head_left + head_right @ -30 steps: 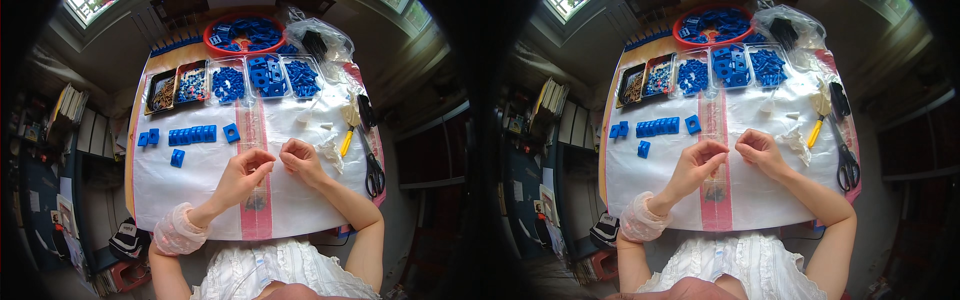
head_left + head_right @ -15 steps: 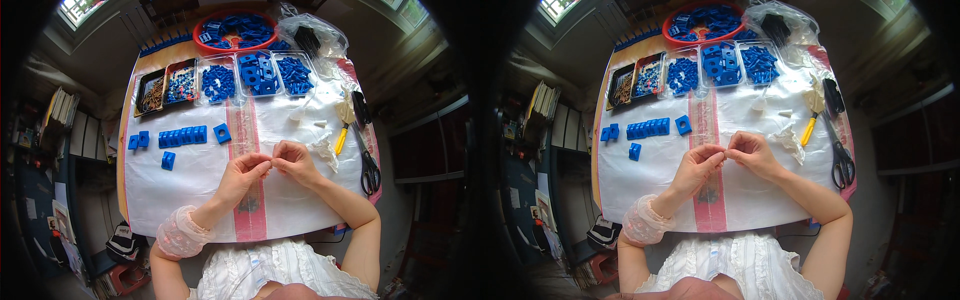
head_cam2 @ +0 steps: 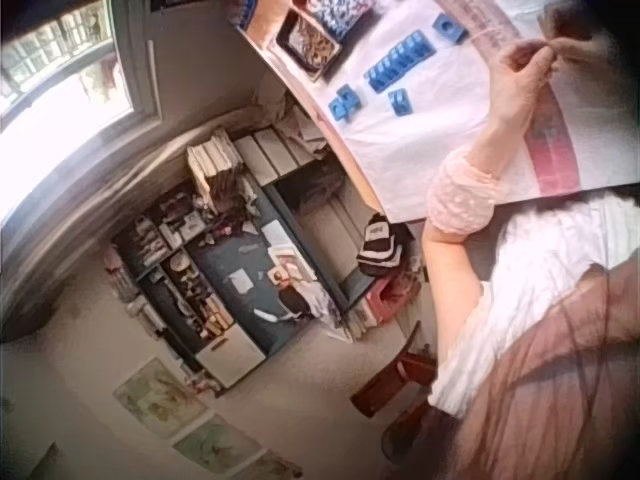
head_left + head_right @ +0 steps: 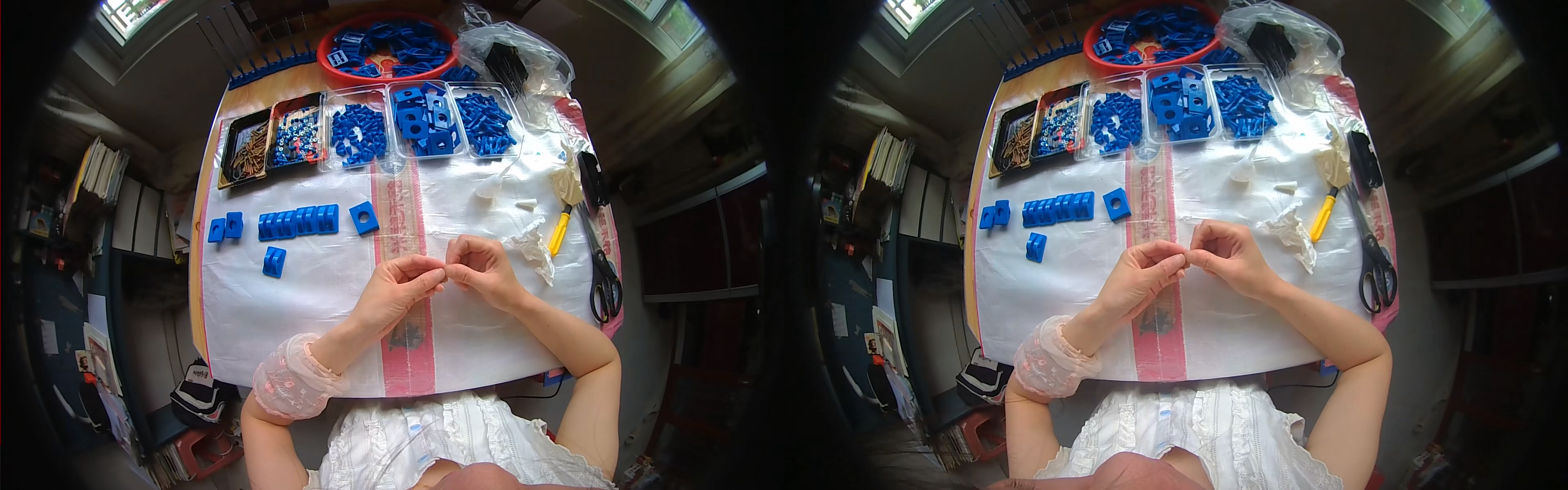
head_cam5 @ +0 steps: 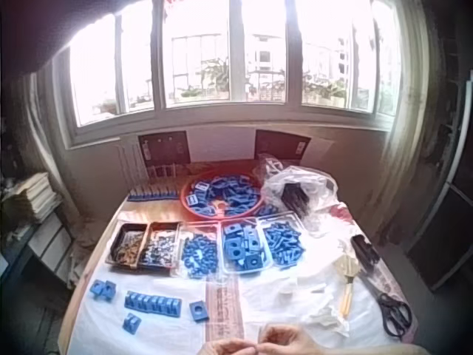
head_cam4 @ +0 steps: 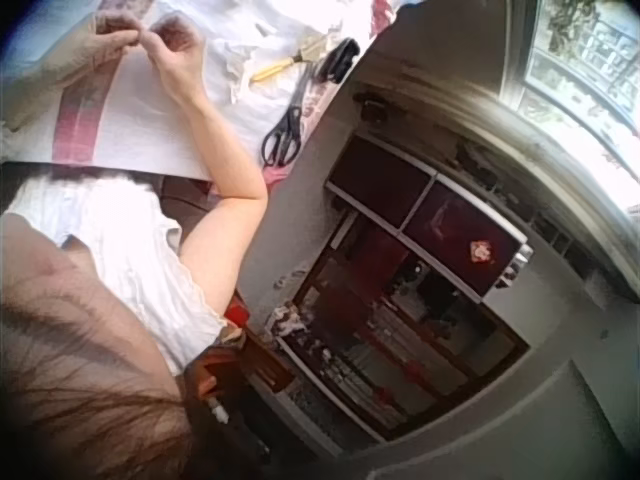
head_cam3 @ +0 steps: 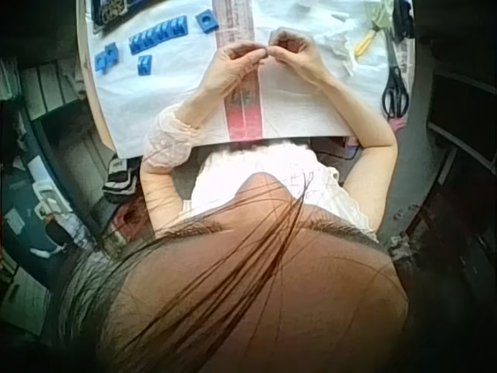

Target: The person is assembling small blue plastic housings by applying glue from a tube and inserting small orange components.

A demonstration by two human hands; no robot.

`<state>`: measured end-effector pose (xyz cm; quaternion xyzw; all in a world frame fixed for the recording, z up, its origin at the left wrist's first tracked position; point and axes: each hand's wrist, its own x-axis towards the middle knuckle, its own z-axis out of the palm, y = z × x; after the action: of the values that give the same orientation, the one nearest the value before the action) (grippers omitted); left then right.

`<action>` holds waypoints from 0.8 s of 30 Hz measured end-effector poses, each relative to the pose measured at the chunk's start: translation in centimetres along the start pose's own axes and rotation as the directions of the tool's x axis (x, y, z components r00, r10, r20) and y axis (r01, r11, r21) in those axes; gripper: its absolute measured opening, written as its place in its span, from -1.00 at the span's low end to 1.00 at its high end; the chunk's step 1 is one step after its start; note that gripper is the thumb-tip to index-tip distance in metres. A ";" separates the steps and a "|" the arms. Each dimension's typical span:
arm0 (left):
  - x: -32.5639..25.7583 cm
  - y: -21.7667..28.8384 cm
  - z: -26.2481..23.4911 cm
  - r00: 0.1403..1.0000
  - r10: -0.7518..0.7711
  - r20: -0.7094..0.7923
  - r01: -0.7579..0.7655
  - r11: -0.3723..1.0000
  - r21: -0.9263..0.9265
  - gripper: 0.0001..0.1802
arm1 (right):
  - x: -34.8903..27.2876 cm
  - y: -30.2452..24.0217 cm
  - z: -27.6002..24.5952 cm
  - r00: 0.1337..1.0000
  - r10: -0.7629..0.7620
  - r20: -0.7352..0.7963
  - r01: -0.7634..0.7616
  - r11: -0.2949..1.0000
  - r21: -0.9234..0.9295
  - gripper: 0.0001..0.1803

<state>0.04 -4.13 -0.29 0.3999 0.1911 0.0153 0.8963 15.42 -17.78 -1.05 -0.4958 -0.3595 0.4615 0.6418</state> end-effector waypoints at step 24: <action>0.1 0.3 -0.2 0.999 -0.038 0.008 0.038 0.999 0.014 -0.91 | -0.5 0.3 0.7 0.998 -0.068 -0.009 0.066 0.985 -0.157 -0.89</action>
<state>0.06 -3.79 -0.24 0.4024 0.1952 -0.0048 0.8944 14.60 -18.02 -1.14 -0.5356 -0.4066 0.4067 0.6184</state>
